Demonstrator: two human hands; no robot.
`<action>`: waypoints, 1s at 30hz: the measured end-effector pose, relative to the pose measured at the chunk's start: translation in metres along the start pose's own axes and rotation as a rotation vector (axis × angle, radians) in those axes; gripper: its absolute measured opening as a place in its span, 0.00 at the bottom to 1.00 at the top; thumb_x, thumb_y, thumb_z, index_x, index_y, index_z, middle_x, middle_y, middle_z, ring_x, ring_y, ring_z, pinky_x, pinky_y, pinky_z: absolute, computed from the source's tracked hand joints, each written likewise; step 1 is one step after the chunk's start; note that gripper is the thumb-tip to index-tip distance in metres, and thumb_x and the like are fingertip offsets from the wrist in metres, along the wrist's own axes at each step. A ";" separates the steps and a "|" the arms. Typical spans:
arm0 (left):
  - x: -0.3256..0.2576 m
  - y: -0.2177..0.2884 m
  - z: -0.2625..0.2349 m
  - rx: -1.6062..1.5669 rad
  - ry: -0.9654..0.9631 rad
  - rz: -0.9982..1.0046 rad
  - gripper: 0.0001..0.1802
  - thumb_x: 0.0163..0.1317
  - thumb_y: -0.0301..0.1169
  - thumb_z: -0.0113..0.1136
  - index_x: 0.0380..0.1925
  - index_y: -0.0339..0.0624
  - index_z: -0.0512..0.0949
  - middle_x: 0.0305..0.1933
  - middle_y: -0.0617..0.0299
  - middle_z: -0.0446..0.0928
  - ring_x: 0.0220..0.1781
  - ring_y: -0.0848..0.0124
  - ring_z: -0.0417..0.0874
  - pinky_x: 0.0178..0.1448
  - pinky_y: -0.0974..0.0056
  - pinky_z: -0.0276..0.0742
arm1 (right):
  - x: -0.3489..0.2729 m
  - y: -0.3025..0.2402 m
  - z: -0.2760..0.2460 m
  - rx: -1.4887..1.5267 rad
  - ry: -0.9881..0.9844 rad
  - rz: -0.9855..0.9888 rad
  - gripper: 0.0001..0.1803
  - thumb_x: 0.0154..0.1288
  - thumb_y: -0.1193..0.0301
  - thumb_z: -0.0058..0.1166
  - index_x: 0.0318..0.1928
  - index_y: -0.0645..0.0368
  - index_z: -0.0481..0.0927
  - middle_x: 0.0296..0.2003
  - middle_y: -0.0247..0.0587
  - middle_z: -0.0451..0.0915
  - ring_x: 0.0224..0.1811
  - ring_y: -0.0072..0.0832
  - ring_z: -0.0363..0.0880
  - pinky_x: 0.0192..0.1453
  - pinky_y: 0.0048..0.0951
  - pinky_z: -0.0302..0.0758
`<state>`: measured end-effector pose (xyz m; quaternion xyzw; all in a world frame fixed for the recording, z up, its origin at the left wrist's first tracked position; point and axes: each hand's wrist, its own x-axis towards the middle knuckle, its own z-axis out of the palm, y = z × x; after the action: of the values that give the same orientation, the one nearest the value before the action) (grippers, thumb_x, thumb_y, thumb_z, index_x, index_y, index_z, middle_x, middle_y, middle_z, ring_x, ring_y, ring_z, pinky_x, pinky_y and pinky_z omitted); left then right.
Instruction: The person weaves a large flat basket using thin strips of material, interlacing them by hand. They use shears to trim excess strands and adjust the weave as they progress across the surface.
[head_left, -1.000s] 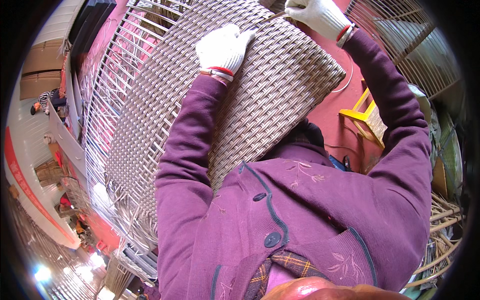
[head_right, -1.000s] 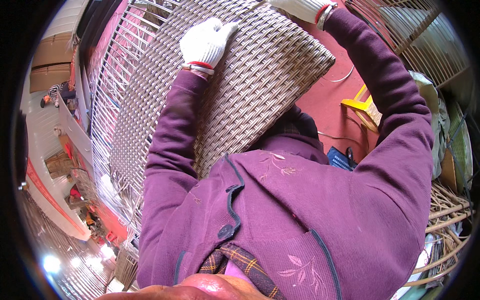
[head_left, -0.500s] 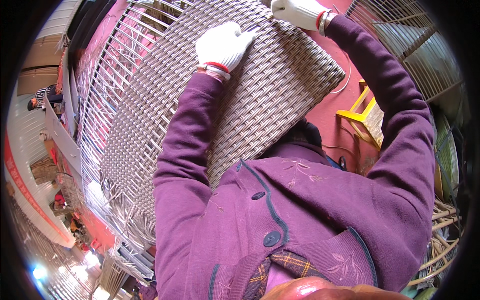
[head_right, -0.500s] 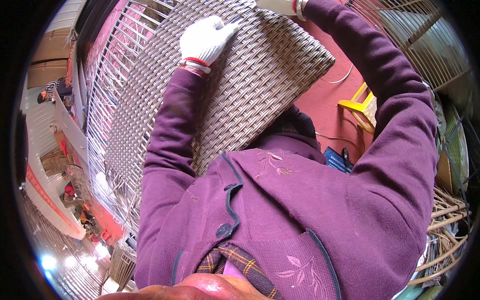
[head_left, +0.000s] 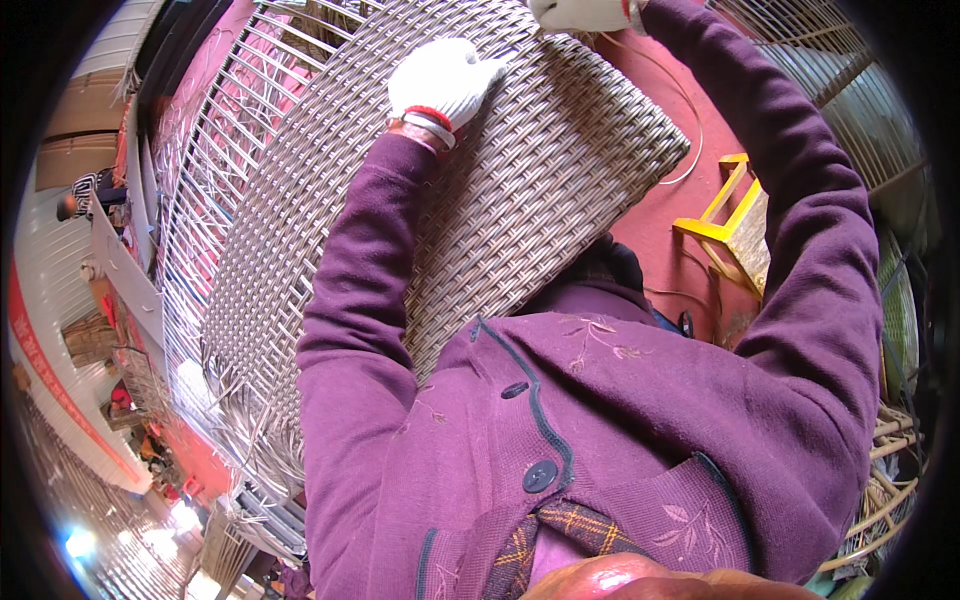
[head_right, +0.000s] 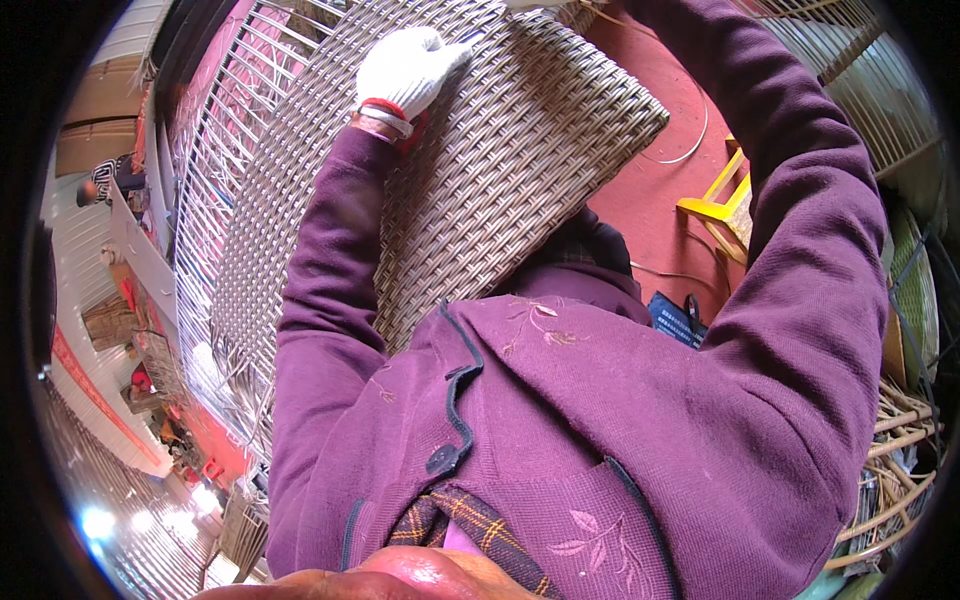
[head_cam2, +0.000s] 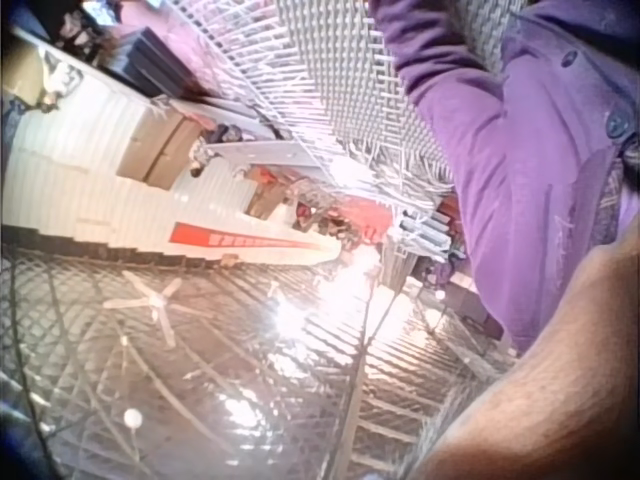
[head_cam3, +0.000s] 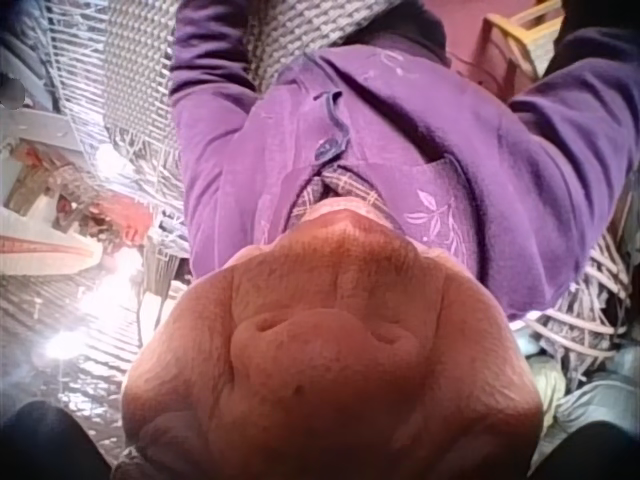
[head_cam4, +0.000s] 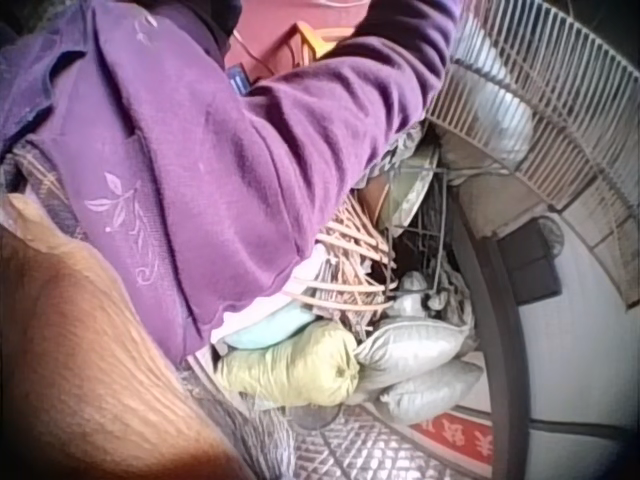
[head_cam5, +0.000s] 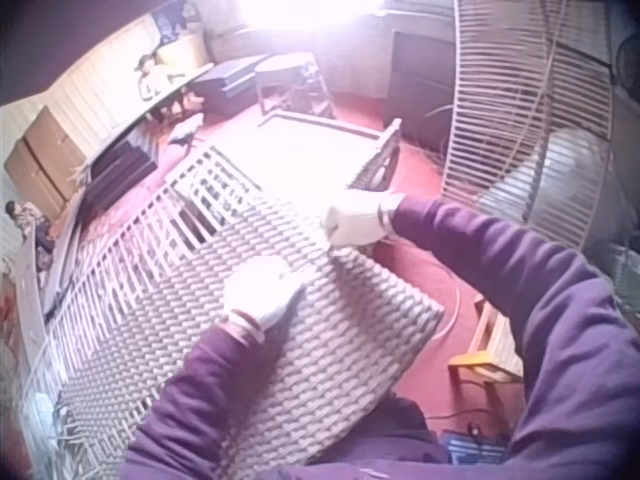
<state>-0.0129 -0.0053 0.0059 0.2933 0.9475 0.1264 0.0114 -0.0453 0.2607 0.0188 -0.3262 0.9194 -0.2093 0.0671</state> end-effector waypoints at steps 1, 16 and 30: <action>0.004 -0.002 -0.001 0.021 -0.029 0.005 0.29 0.63 0.61 0.62 0.34 0.44 0.89 0.35 0.49 0.86 0.41 0.49 0.87 0.48 0.50 0.81 | 0.002 0.001 0.004 -0.013 0.018 0.022 0.10 0.57 0.67 0.57 0.30 0.60 0.87 0.26 0.47 0.85 0.29 0.42 0.84 0.38 0.41 0.80; -0.001 0.005 0.005 -0.002 -0.038 -0.092 0.30 0.64 0.61 0.61 0.35 0.43 0.89 0.36 0.48 0.86 0.43 0.49 0.87 0.49 0.51 0.81 | 0.003 0.041 0.031 0.000 -0.063 -0.253 0.08 0.63 0.68 0.58 0.29 0.56 0.85 0.25 0.41 0.84 0.28 0.34 0.84 0.36 0.38 0.80; 0.012 -0.002 0.011 0.116 -0.016 0.056 0.31 0.67 0.60 0.56 0.34 0.43 0.89 0.36 0.47 0.86 0.41 0.48 0.87 0.48 0.49 0.81 | 0.030 0.009 0.022 -0.273 0.012 -0.218 0.09 0.54 0.68 0.58 0.29 0.57 0.88 0.25 0.47 0.85 0.29 0.44 0.85 0.39 0.42 0.82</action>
<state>-0.0230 0.0022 -0.0042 0.3208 0.9446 0.0692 -0.0017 -0.0685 0.2405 -0.0046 -0.4286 0.8989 -0.0906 -0.0066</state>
